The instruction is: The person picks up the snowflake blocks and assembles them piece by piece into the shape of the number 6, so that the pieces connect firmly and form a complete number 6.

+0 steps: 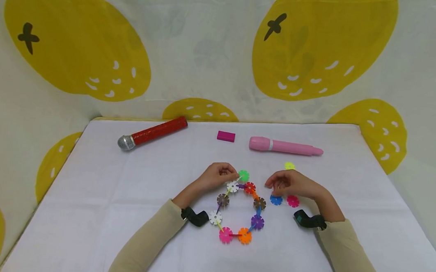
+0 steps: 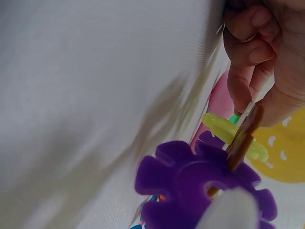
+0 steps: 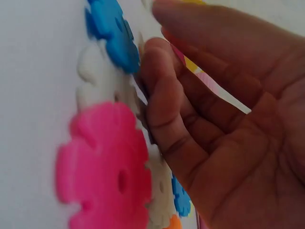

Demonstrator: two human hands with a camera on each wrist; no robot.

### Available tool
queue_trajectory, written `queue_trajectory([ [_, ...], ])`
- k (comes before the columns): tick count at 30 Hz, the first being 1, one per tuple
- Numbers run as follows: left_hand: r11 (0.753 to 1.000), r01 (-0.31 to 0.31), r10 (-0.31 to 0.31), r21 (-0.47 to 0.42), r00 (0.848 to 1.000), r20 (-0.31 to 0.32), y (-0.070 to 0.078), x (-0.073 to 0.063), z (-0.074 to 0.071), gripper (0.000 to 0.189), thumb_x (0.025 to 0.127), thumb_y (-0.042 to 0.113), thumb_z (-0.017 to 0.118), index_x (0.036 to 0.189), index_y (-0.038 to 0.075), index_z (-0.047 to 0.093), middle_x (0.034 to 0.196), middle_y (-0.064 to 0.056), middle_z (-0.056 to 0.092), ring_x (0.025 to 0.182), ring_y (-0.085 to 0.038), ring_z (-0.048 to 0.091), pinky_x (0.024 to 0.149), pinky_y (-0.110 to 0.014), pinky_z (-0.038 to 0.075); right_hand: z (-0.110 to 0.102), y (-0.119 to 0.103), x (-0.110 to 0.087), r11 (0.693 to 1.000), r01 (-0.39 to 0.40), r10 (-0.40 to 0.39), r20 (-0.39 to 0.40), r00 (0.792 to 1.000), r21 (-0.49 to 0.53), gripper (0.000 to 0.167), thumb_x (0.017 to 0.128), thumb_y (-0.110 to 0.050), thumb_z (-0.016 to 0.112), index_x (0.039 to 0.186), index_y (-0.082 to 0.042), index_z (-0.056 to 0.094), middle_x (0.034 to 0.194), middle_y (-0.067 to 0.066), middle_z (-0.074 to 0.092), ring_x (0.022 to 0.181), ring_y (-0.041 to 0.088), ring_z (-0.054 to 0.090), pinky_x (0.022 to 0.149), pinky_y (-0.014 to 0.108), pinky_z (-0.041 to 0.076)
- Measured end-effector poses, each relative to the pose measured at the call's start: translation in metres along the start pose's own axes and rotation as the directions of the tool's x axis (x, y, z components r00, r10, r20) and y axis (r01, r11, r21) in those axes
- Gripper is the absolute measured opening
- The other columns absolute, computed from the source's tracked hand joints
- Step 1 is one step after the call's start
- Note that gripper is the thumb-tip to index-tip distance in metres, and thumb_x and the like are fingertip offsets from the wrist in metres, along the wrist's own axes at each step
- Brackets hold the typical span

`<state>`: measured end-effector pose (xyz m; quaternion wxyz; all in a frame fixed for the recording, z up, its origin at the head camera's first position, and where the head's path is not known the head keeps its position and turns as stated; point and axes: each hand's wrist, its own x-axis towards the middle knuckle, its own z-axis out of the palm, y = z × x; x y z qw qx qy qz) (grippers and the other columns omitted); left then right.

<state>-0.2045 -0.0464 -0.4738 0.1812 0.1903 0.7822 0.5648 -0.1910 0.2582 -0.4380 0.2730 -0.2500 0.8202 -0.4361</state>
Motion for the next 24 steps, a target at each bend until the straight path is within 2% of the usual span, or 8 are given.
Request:
queue_trajectory([
  [7, 0.999, 0.017, -0.017, 0.036, 1.000, -0.009, 0.0016, -0.0005, -0.0010, 0.026, 0.093, 0.025, 0.067, 0.108, 0.004, 0.071, 0.071, 0.004, 0.057, 0.068, -0.008, 0.048, 0.065, -0.022, 0.039, -0.0028, 0.0003, -0.0049, 0.996, 0.085, -0.083, 0.088, 0.993, -0.018, 0.035, 0.080, -0.006, 0.079, 0.113, -0.002, 0.065, 0.106, 0.013, 0.065, 0.089, 0.023, 0.060, 0.075, 0.027, 0.054],
  [14, 0.995, 0.000, -0.001, 0.096, 1.000, 0.017, -0.0004, -0.0001, -0.0018, 0.021, 0.092, 0.027, 0.069, 0.100, 0.008, 0.073, 0.073, 0.004, 0.060, 0.065, -0.009, 0.046, 0.060, -0.021, 0.036, -0.0020, 0.0018, -0.0065, 0.995, 0.088, -0.085, 0.082, 0.993, -0.041, 0.025, 0.081, -0.007, 0.078, 0.105, -0.004, 0.072, 0.113, 0.015, 0.058, 0.091, 0.021, 0.059, 0.078, 0.025, 0.053],
  [18, 0.993, -0.006, 0.004, 0.118, 1.000, 0.017, -0.0005, -0.0004, -0.0017, 0.020, 0.091, 0.028, 0.069, 0.097, 0.009, 0.073, 0.073, 0.005, 0.061, 0.064, -0.009, 0.047, 0.060, -0.021, 0.037, -0.0012, -0.0009, -0.0068, 0.994, 0.088, -0.084, 0.060, 0.995, -0.063, 0.021, 0.082, -0.008, 0.078, 0.101, -0.008, 0.071, 0.108, 0.012, 0.058, 0.088, 0.022, 0.058, 0.076, 0.023, 0.052],
  [24, 0.991, -0.021, 0.018, 0.132, 1.000, 0.017, 0.0009, -0.0019, -0.0015, 0.020, 0.092, 0.027, 0.068, 0.096, 0.008, 0.073, 0.074, 0.004, 0.063, 0.064, -0.008, 0.048, 0.059, -0.020, 0.038, -0.0003, -0.0001, -0.0037, 0.995, 0.070, -0.067, 0.036, 0.997, -0.071, 0.026, 0.083, -0.010, 0.077, 0.106, -0.006, 0.064, 0.093, 0.008, 0.060, 0.083, 0.023, 0.054, 0.070, 0.023, 0.049],
])
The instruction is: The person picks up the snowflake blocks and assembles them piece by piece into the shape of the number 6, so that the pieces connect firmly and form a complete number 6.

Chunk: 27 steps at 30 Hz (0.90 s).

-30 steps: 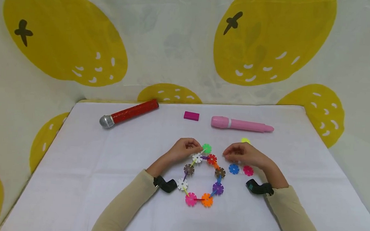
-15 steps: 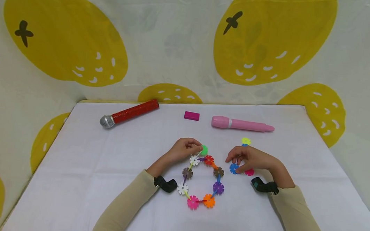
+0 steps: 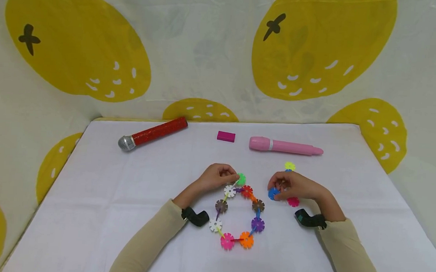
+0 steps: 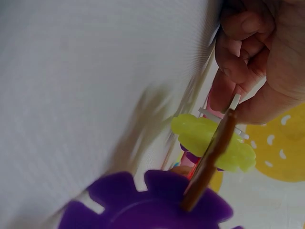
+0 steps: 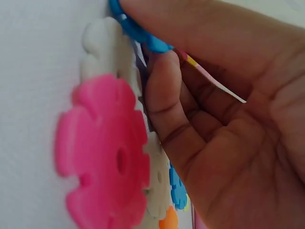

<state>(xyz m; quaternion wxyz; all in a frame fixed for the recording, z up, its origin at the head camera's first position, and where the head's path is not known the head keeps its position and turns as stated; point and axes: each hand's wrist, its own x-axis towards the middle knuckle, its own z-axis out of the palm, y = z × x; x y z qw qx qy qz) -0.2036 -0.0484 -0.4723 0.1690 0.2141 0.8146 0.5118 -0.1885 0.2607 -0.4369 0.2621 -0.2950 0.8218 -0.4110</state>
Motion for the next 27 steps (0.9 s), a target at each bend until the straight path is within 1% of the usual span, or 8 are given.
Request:
queue_trajectory([
  [4, 1.000, -0.001, 0.001, 0.006, 1.000, 0.004, 0.000, 0.000, 0.000, 0.020, 0.092, 0.027, 0.068, 0.096, 0.008, 0.073, 0.075, 0.004, 0.064, 0.064, -0.007, 0.049, 0.060, -0.019, 0.039, 0.001, 0.000, 0.003, 1.000, -0.022, 0.022, -0.019, 1.000, 0.004, 0.026, 0.085, -0.011, 0.075, 0.108, -0.006, 0.065, 0.091, 0.006, 0.060, 0.081, 0.020, 0.053, 0.068, 0.023, 0.048],
  [11, 1.000, -0.003, 0.003, -0.002, 1.000, 0.013, 0.000, 0.000, -0.001, 0.020, 0.093, 0.027, 0.067, 0.097, 0.008, 0.072, 0.077, 0.003, 0.066, 0.065, -0.007, 0.052, 0.060, -0.019, 0.041, 0.004, 0.001, 0.007, 1.000, -0.008, 0.009, -0.092, 0.996, 0.004, 0.017, 0.089, -0.011, 0.071, 0.105, -0.005, 0.067, 0.092, 0.005, 0.065, 0.078, 0.017, 0.055, 0.069, 0.023, 0.049],
  [17, 1.000, 0.002, -0.002, -0.009, 1.000, 0.019, -0.001, 0.000, 0.000, 0.020, 0.094, 0.027, 0.066, 0.097, 0.008, 0.072, 0.076, 0.002, 0.065, 0.064, -0.008, 0.051, 0.059, -0.020, 0.041, 0.011, 0.001, 0.015, 1.000, -0.024, 0.026, -0.155, 0.988, 0.018, 0.017, 0.090, -0.013, 0.071, 0.105, -0.006, 0.069, 0.096, 0.005, 0.067, 0.083, 0.016, 0.059, 0.073, 0.022, 0.051],
  [23, 1.000, -0.002, 0.002, -0.004, 1.000, 0.019, 0.000, 0.000, -0.001, 0.019, 0.094, 0.027, 0.066, 0.098, 0.009, 0.072, 0.076, 0.003, 0.064, 0.064, -0.008, 0.050, 0.059, -0.020, 0.040, 0.016, -0.003, 0.022, 0.999, -0.017, 0.022, -0.169, 0.985, 0.031, 0.018, 0.091, -0.013, 0.070, 0.106, -0.004, 0.069, 0.101, 0.007, 0.068, 0.089, 0.015, 0.062, 0.079, 0.021, 0.052],
  [27, 1.000, -0.007, 0.007, -0.006, 1.000, 0.017, 0.000, 0.000, -0.001, 0.019, 0.094, 0.026, 0.066, 0.098, 0.008, 0.072, 0.075, 0.002, 0.064, 0.063, -0.008, 0.050, 0.058, -0.019, 0.040, 0.020, -0.006, 0.028, 1.000, 0.005, -0.001, -0.175, 0.985, 0.024, 0.018, 0.091, -0.011, 0.069, 0.107, -0.004, 0.069, 0.101, 0.007, 0.068, 0.087, 0.014, 0.061, 0.079, 0.021, 0.052],
])
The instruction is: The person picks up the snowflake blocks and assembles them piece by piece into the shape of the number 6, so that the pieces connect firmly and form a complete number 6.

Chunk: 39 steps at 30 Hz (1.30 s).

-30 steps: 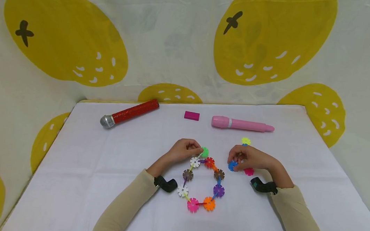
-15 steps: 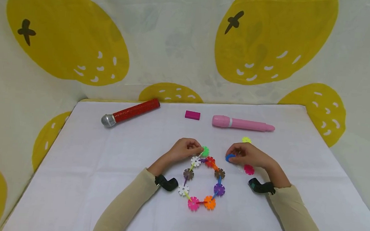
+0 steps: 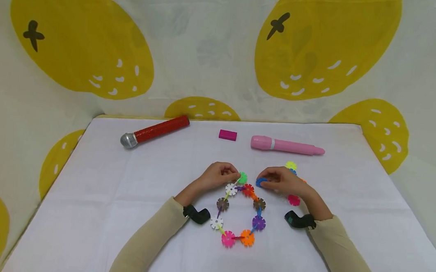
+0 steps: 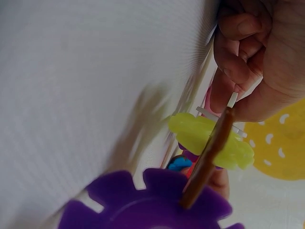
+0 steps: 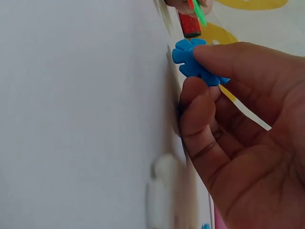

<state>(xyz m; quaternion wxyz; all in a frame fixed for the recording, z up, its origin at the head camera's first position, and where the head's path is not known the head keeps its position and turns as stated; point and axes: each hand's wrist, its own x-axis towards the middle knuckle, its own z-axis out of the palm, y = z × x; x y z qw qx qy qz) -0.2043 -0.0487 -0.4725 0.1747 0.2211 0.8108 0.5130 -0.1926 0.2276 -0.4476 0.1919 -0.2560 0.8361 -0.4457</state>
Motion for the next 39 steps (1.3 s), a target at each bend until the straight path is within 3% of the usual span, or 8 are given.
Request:
queue_trajectory([
  [7, 1.000, 0.006, -0.006, 0.005, 1.000, 0.007, -0.001, 0.002, 0.001, 0.019, 0.094, 0.026, 0.066, 0.099, 0.008, 0.072, 0.075, 0.003, 0.064, 0.062, -0.007, 0.050, 0.058, -0.019, 0.040, 0.009, -0.004, 0.009, 1.000, 0.008, -0.008, -0.072, 0.997, 0.000, 0.014, 0.088, -0.012, 0.073, 0.100, -0.006, 0.066, 0.087, 0.002, 0.061, 0.077, 0.016, 0.054, 0.067, 0.021, 0.047],
  [11, 1.000, 0.001, -0.001, -0.004, 1.000, 0.012, 0.000, 0.002, 0.000, 0.019, 0.094, 0.025, 0.065, 0.099, 0.008, 0.071, 0.075, 0.003, 0.065, 0.061, -0.007, 0.051, 0.058, -0.020, 0.040, 0.012, -0.007, 0.012, 1.000, 0.016, -0.014, -0.104, 0.995, 0.020, 0.014, 0.087, -0.010, 0.074, 0.097, -0.005, 0.065, 0.087, 0.004, 0.060, 0.077, 0.017, 0.054, 0.068, 0.020, 0.048],
  [23, 1.000, -0.012, 0.012, -0.014, 1.000, 0.011, -0.001, 0.003, 0.001, 0.019, 0.094, 0.024, 0.065, 0.099, 0.006, 0.071, 0.075, 0.000, 0.066, 0.061, -0.006, 0.051, 0.059, -0.020, 0.040, 0.014, -0.013, 0.017, 0.998, 0.020, -0.011, -0.127, 0.992, 0.067, 0.013, 0.087, -0.008, 0.073, 0.096, -0.002, 0.066, 0.090, 0.009, 0.064, 0.081, 0.021, 0.057, 0.072, 0.021, 0.049],
  [39, 1.000, -0.011, 0.011, -0.020, 1.000, 0.026, 0.001, 0.000, -0.004, 0.019, 0.095, 0.020, 0.065, 0.098, 0.003, 0.070, 0.076, 0.000, 0.066, 0.063, -0.006, 0.054, 0.060, -0.019, 0.042, 0.024, -0.014, 0.025, 0.987, 0.068, -0.051, -0.117, 0.992, 0.144, 0.007, 0.086, 0.000, 0.071, 0.088, 0.002, 0.065, 0.088, 0.014, 0.067, 0.074, 0.012, 0.061, 0.072, 0.021, 0.053],
])
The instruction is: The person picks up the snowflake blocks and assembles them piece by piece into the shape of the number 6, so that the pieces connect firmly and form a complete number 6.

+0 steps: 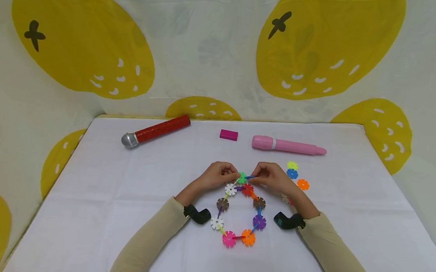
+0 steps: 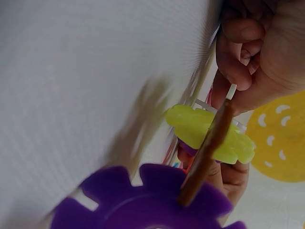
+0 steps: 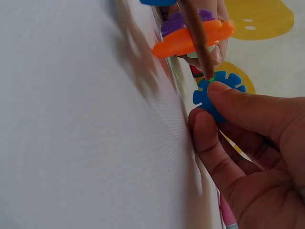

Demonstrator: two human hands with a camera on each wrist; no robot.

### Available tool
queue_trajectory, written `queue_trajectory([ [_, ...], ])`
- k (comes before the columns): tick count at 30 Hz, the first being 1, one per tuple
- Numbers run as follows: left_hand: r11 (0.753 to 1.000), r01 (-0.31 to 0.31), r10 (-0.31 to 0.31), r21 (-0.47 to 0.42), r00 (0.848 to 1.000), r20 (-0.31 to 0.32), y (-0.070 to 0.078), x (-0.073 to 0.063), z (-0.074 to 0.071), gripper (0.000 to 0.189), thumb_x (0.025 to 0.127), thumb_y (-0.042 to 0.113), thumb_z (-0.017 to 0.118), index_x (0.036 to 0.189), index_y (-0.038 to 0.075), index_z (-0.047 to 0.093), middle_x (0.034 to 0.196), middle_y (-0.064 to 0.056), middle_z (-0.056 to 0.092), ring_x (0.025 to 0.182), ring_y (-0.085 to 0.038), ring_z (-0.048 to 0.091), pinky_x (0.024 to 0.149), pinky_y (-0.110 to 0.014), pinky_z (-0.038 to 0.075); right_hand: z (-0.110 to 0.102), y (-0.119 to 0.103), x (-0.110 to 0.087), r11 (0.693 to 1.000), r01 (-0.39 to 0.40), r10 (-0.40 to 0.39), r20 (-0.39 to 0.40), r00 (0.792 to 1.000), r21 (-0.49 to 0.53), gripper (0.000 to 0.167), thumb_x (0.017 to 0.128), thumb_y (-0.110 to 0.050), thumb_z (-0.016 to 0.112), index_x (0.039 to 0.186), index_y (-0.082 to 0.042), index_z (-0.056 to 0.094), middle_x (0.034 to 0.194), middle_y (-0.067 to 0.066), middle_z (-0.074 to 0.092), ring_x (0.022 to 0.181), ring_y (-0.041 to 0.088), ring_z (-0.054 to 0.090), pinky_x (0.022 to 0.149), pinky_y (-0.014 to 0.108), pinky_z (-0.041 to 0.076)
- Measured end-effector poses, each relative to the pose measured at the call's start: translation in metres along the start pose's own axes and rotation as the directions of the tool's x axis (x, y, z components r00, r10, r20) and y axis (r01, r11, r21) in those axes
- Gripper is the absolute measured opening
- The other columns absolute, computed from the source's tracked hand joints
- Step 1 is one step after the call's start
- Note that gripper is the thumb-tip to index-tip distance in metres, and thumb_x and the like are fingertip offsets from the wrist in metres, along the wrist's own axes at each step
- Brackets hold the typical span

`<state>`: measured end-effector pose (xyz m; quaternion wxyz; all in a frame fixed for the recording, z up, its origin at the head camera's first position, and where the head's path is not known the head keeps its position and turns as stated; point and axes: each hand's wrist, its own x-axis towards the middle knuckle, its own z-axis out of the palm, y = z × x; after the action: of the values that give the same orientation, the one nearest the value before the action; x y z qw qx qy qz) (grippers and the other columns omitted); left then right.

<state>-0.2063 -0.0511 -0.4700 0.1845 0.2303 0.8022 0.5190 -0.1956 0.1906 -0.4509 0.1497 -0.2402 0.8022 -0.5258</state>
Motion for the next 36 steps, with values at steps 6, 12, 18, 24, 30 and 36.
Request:
queue_trajectory([
  [6, 1.000, 0.003, -0.003, -0.004, 1.000, 0.006, -0.001, 0.001, 0.001, 0.018, 0.095, 0.017, 0.065, 0.099, 0.001, 0.070, 0.076, 0.000, 0.066, 0.061, -0.006, 0.054, 0.060, -0.019, 0.044, 0.001, 0.001, 0.002, 1.000, 0.001, -0.001, 0.008, 1.000, 0.006, 0.007, 0.085, 0.002, 0.071, 0.087, 0.003, 0.065, 0.087, 0.015, 0.068, 0.073, 0.014, 0.062, 0.072, 0.021, 0.053],
  [12, 1.000, 0.008, -0.008, 0.000, 1.000, 0.016, 0.000, 0.001, 0.003, 0.020, 0.094, 0.020, 0.065, 0.102, 0.003, 0.070, 0.080, -0.001, 0.066, 0.063, -0.005, 0.053, 0.061, -0.019, 0.042, 0.003, -0.002, 0.004, 0.999, -0.001, 0.002, 0.024, 1.000, -0.044, 0.008, 0.085, 0.002, 0.071, 0.092, 0.003, 0.065, 0.091, 0.015, 0.068, 0.083, 0.019, 0.063, 0.079, 0.020, 0.052],
  [18, 1.000, 0.000, 0.000, 0.020, 1.000, 0.027, -0.001, 0.000, 0.003, 0.019, 0.093, 0.019, 0.066, 0.104, 0.004, 0.071, 0.084, -0.001, 0.069, 0.066, -0.004, 0.054, 0.063, -0.019, 0.042, 0.001, -0.002, 0.001, 0.997, 0.006, -0.003, 0.053, 0.999, -0.072, 0.013, 0.087, -0.002, 0.071, 0.099, 0.002, 0.067, 0.096, 0.014, 0.068, 0.087, 0.020, 0.063, 0.082, 0.022, 0.052],
  [24, 1.000, 0.006, -0.006, 0.026, 1.000, 0.014, -0.001, 0.000, 0.002, 0.019, 0.094, 0.020, 0.066, 0.105, 0.005, 0.070, 0.083, 0.000, 0.068, 0.066, -0.005, 0.055, 0.063, -0.019, 0.043, -0.007, 0.002, -0.006, 0.994, 0.007, -0.004, 0.031, 1.000, -0.109, 0.017, 0.088, -0.006, 0.071, 0.104, -0.001, 0.069, 0.097, 0.010, 0.069, 0.084, 0.016, 0.062, 0.078, 0.020, 0.052],
  [30, 0.999, 0.031, -0.032, -0.021, 0.999, -0.044, -0.003, 0.001, 0.002, 0.020, 0.095, 0.020, 0.064, 0.106, 0.004, 0.068, 0.082, -0.002, 0.066, 0.065, -0.009, 0.056, 0.062, -0.020, 0.045, -0.017, 0.003, -0.016, 0.993, -0.020, 0.024, 0.027, 0.999, -0.117, 0.018, 0.091, -0.010, 0.069, 0.107, -0.002, 0.069, 0.099, 0.008, 0.068, 0.084, 0.014, 0.061, 0.078, 0.020, 0.052],
  [36, 0.998, 0.036, -0.041, -0.059, 0.996, -0.085, -0.003, 0.002, 0.002, 0.022, 0.095, 0.018, 0.064, 0.108, 0.000, 0.066, 0.087, -0.007, 0.066, 0.064, -0.010, 0.055, 0.060, -0.021, 0.045, -0.029, 0.004, -0.028, 0.992, -0.072, 0.076, 0.042, 0.996, -0.101, 0.015, 0.091, -0.011, 0.069, 0.104, -0.004, 0.070, 0.099, 0.009, 0.070, 0.088, 0.017, 0.063, 0.079, 0.021, 0.052],
])
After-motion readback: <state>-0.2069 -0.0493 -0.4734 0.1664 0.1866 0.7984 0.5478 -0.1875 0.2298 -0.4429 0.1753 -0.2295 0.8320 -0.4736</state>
